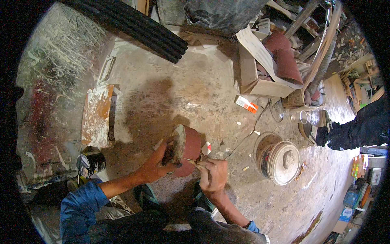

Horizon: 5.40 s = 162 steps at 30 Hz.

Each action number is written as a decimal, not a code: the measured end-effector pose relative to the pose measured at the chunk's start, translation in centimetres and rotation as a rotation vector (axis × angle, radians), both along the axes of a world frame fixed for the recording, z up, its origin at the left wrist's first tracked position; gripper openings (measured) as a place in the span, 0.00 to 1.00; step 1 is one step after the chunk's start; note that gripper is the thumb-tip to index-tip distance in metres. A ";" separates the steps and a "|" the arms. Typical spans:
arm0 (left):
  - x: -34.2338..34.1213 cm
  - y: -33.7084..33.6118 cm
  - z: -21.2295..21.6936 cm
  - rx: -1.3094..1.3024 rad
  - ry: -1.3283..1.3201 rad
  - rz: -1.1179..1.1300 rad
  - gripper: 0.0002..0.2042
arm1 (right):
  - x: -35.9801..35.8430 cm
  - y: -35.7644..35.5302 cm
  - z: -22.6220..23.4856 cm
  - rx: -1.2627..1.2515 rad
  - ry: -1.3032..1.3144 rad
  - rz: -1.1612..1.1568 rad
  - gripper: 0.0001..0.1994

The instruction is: The person retrieves a glue tube from a drawer, then sits on the floor and applies glue to the edge of a sanding disc. They rotate the disc and continue applying glue along the seam.

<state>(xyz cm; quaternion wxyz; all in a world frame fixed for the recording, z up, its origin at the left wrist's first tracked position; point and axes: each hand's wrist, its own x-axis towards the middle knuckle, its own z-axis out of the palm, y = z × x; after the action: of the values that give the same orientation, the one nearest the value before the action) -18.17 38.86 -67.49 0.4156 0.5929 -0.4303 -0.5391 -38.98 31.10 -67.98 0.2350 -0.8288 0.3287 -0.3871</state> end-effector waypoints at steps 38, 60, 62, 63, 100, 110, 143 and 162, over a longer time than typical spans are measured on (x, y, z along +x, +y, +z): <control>-1.3 0.0 -0.2 -0.016 0.086 -0.038 0.46 | 0.8 0.2 1.6 -0.072 0.000 0.036 0.09; -1.1 0.0 -0.2 -0.016 0.072 -0.022 0.46 | 0.4 0.1 1.0 -0.067 -0.019 0.021 0.11; -1.0 0.0 -0.2 -0.017 0.080 -0.014 0.46 | 0.3 0.0 0.9 -0.071 -0.013 0.014 0.11; -1.0 0.0 -0.3 -0.026 0.072 -0.015 0.46 | 0.3 -0.1 0.9 -0.079 -0.012 0.026 0.11; 0.2 -0.8 0.8 0.008 -0.059 0.035 0.48 | -0.2 0.2 -0.9 -0.161 0.272 0.099 0.19; 1.2 0.5 -1.3 -0.004 -0.208 0.026 0.46 | -3.0 1.1 -4.0 -0.029 0.352 0.095 0.24; -3.6 -0.6 -2.7 0.029 -0.824 -0.047 0.46 | -0.7 0.9 -1.7 0.408 0.258 0.278 0.28; -0.6 -0.3 1.1 -0.101 -0.040 0.105 0.53 | 0.1 -0.2 -1.0 0.694 0.076 0.280 0.41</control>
<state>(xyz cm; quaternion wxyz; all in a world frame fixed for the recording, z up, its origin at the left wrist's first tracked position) -18.75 38.52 -66.39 0.4639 0.6035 -0.4334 -0.4825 -38.88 30.92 -68.96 0.5404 -0.7504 0.3321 -0.1859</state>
